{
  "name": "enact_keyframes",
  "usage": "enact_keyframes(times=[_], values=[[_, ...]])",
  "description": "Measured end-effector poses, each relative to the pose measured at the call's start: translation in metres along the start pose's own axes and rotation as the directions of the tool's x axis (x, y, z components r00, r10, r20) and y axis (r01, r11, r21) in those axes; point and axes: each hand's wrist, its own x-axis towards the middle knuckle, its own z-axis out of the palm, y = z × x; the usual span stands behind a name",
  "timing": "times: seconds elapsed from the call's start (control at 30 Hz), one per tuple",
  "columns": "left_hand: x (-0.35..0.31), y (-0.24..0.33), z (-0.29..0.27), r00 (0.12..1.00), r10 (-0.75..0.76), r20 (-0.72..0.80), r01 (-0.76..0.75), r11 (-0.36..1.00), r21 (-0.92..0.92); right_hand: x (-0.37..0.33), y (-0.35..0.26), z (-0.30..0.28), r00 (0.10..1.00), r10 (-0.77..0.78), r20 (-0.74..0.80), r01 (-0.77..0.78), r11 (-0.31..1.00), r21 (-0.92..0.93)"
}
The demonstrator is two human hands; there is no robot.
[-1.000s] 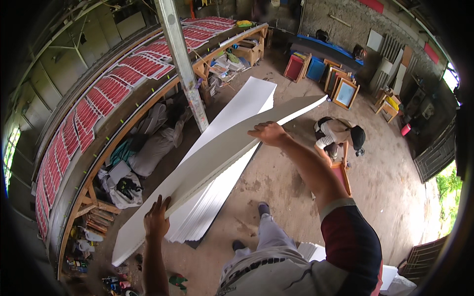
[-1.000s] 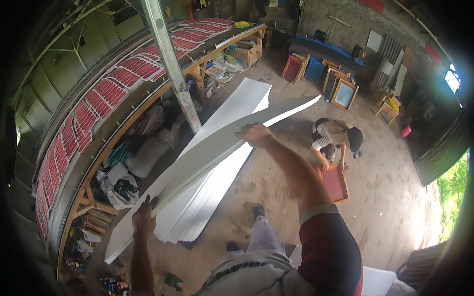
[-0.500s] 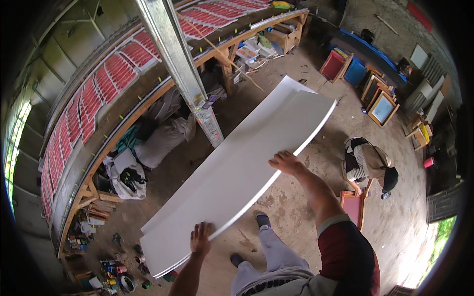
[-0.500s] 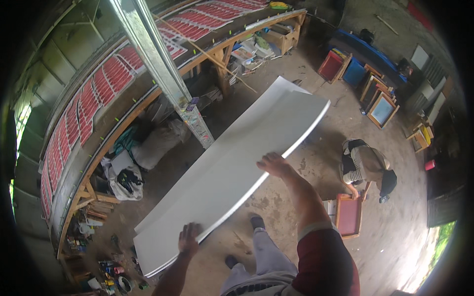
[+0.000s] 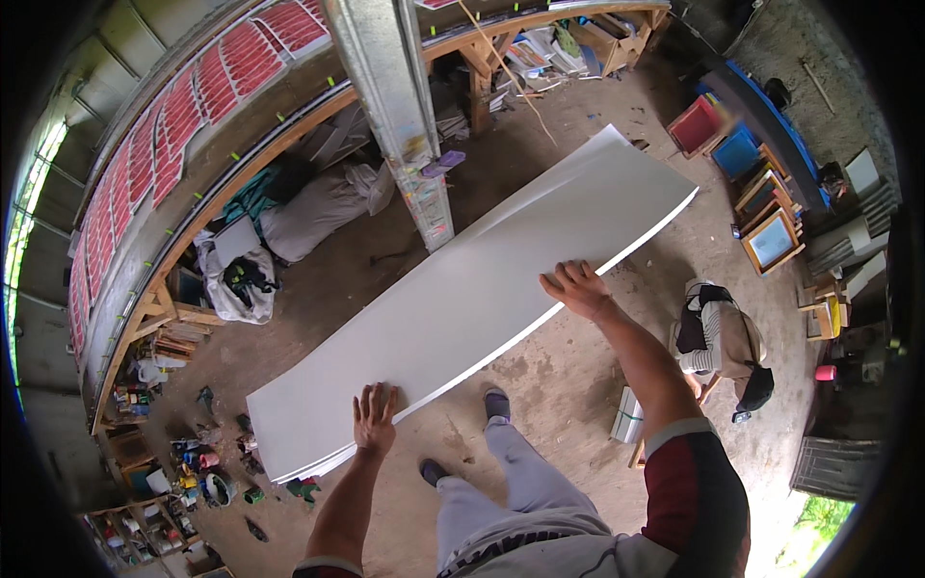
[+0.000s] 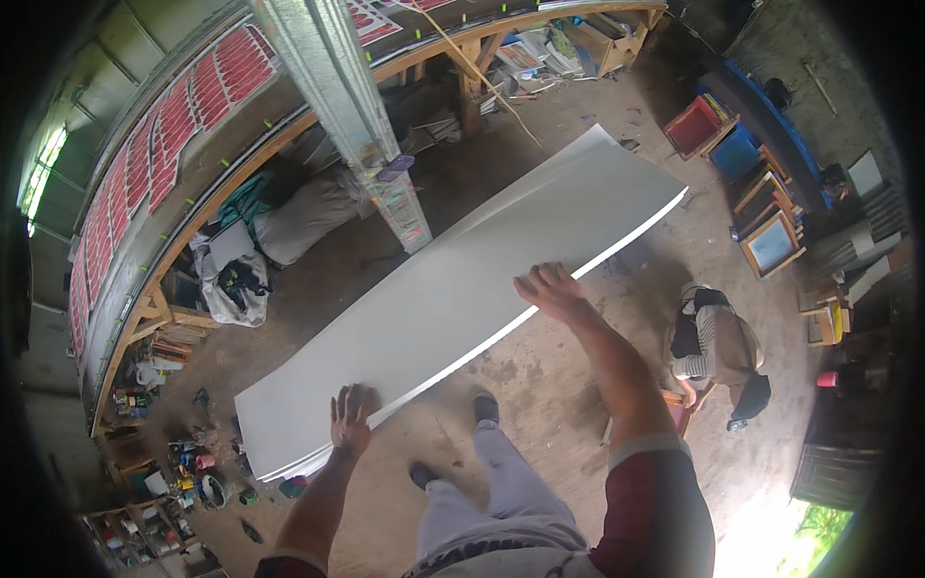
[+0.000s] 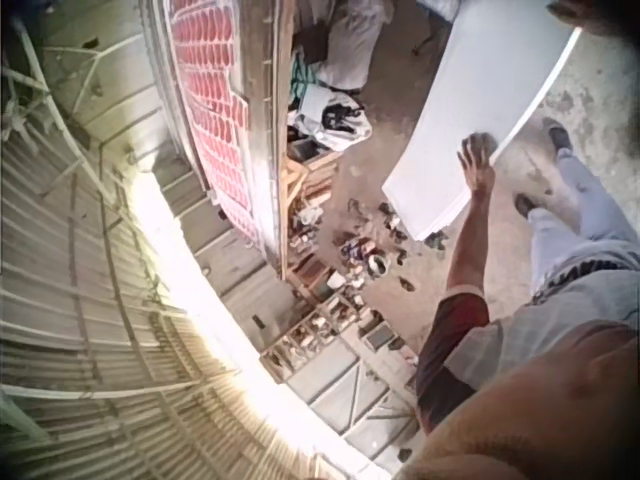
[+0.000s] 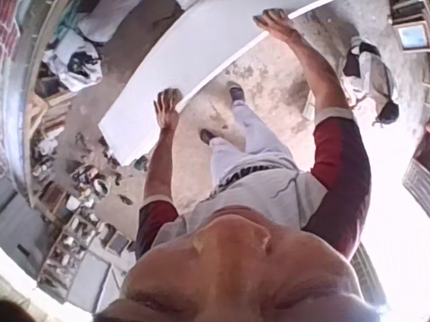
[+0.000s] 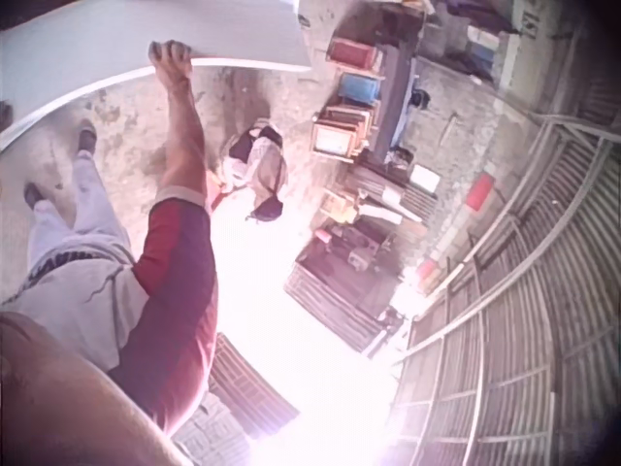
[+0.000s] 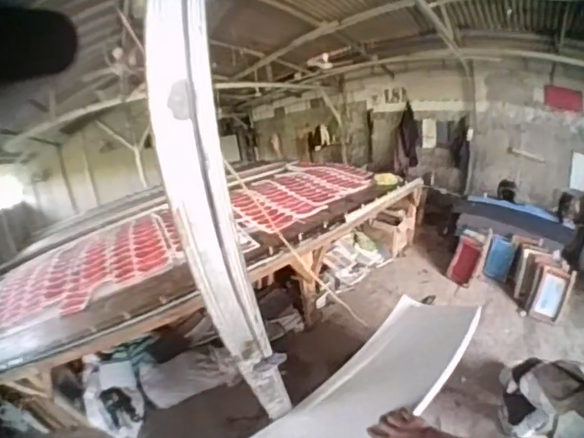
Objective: The person repeatedly picks up individual white paper sheets from a pile on the floor and places them onto a growing stack. The person also briefly handles a long wooden plank, moving it aside before resuming the paper stacking task.
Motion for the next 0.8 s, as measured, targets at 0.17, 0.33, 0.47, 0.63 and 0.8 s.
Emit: enact_keyframes(times=[0.17, 0.33, 0.47, 0.63, 0.8], values=[[0.017, -0.004, 0.035, 1.0, 0.006, 0.014, -0.006, 1.0, -0.03, 0.017, 0.0, 0.013, 0.96, 0.027, 0.279, -0.077, 0.983, 0.168], [0.017, 0.006, 0.064, 1.0, 0.003, 0.0, -0.003, 1.0, -0.022, 0.005, -0.002, 0.05, 0.948, 0.042, 0.316, -0.083, 0.99, 0.117], [0.032, 0.01, 0.063, 0.997, 0.02, -0.076, -0.023, 0.999, -0.037, 0.01, 0.01, 0.065, 0.964, 0.062, 0.257, -0.086, 0.993, 0.086], [0.027, 0.007, 0.069, 1.0, 0.005, 0.012, -0.005, 1.0, -0.002, 0.016, -0.008, 0.072, 0.913, 0.114, 0.391, -0.173, 0.977, 0.121], [0.03, 0.003, 0.074, 0.997, 0.057, 0.054, -0.059, 0.997, 0.045, 0.021, -0.018, 0.079, 0.849, 0.177, 0.497, -0.254, 0.963, 0.091]])
